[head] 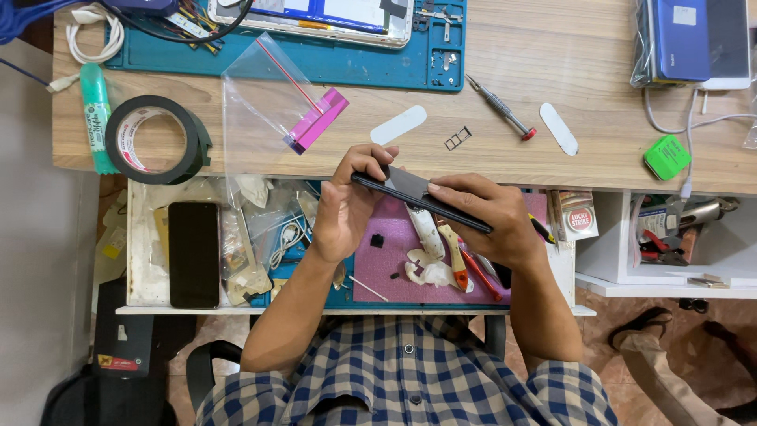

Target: The person works on a disassembled smartphone, using a screwdriver to manipulate internal components and then attaching the back cover. They then handle a circuit board, using a magnifying glass to inspect it closely before placing it on a work mat.

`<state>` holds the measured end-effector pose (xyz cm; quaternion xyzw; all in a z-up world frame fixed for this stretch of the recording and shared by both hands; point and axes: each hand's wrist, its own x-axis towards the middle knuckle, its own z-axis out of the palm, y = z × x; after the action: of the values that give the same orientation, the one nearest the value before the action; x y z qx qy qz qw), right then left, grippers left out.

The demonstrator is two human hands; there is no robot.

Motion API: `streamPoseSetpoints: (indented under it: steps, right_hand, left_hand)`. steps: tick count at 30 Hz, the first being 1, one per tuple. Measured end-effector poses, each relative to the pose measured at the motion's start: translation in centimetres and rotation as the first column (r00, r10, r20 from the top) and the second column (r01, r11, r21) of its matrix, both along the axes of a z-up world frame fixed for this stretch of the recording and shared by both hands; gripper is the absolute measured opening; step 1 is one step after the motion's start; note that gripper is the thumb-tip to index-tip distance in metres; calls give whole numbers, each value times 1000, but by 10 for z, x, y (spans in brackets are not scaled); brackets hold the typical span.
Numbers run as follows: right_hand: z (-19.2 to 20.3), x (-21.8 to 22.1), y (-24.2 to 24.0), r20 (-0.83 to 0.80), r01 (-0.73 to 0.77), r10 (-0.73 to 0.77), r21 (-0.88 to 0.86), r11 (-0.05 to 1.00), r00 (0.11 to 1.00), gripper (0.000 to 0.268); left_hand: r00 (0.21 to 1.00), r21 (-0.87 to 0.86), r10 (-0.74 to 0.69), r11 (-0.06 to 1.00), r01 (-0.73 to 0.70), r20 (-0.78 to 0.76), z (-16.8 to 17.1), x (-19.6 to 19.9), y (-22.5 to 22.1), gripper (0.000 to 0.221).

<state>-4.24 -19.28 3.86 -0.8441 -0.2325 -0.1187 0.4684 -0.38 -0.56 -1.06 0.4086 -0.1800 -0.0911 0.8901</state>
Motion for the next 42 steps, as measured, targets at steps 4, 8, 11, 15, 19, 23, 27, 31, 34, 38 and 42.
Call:
streamPoseSetpoints:
  steps: [4, 8, 11, 15, 19, 23, 27, 31, 34, 38, 42]
  right_hand:
    - [0, 0, 1, 6, 1, -1, 3, 1000, 1000, 22]
    - [-5, -1, -7, 21, -40, 39, 13, 999, 999, 21]
    - [5, -4, -9, -15, -180, 182, 114, 977, 983, 18]
    - [24, -6, -1, 1, -404, 405, 24, 914, 915, 15]
    - [7, -8, -13, -99, -310, 307, -21, 950, 947, 36]
    - [-17, 11, -36, 38, 127, -122, -223, 967, 992, 41]
    - [-35, 24, -18, 245, 432, -356, -479, 764, 902, 42]
    - [-50, 30, -6, 272, 536, -501, -670, 514, 821, 43]
    - [-57, 32, -14, 225, 534, -501, -549, 644, 836, 32]
    - [-52, 33, -16, 64, 479, -495, -387, 788, 866, 33]
    - [-40, 20, 1, -150, 423, -415, 26, 906, 897, 21]
  left_hand:
    - [1000, -2, -12, 1000, 12, -9, -1, 0, 1, 65]
    - [999, -20, -32, 999, 31, -27, 9, 4, 8, 69]
    - [956, 2, -182, 982, 187, -230, 20, 5, 21, 73]
    - [705, 154, -668, 691, 707, -238, 7, -4, 19, 62]
    - [677, 156, -716, 659, 736, -167, -24, -11, 3, 66]
    - [832, 6, -510, 852, 524, -219, -3, -4, 10, 70]
    - [931, -196, -129, 978, 63, -343, -13, 8, 8, 43]
    - [891, -157, 56, 978, -140, -450, -17, 11, 11, 28]
    - [891, -168, 59, 974, -149, -449, -16, 9, 12, 23]
    - [885, -170, 82, 969, -178, -458, -8, 8, 8, 22]
    - [884, -142, 137, 965, -222, -446, -2, 3, 1, 28]
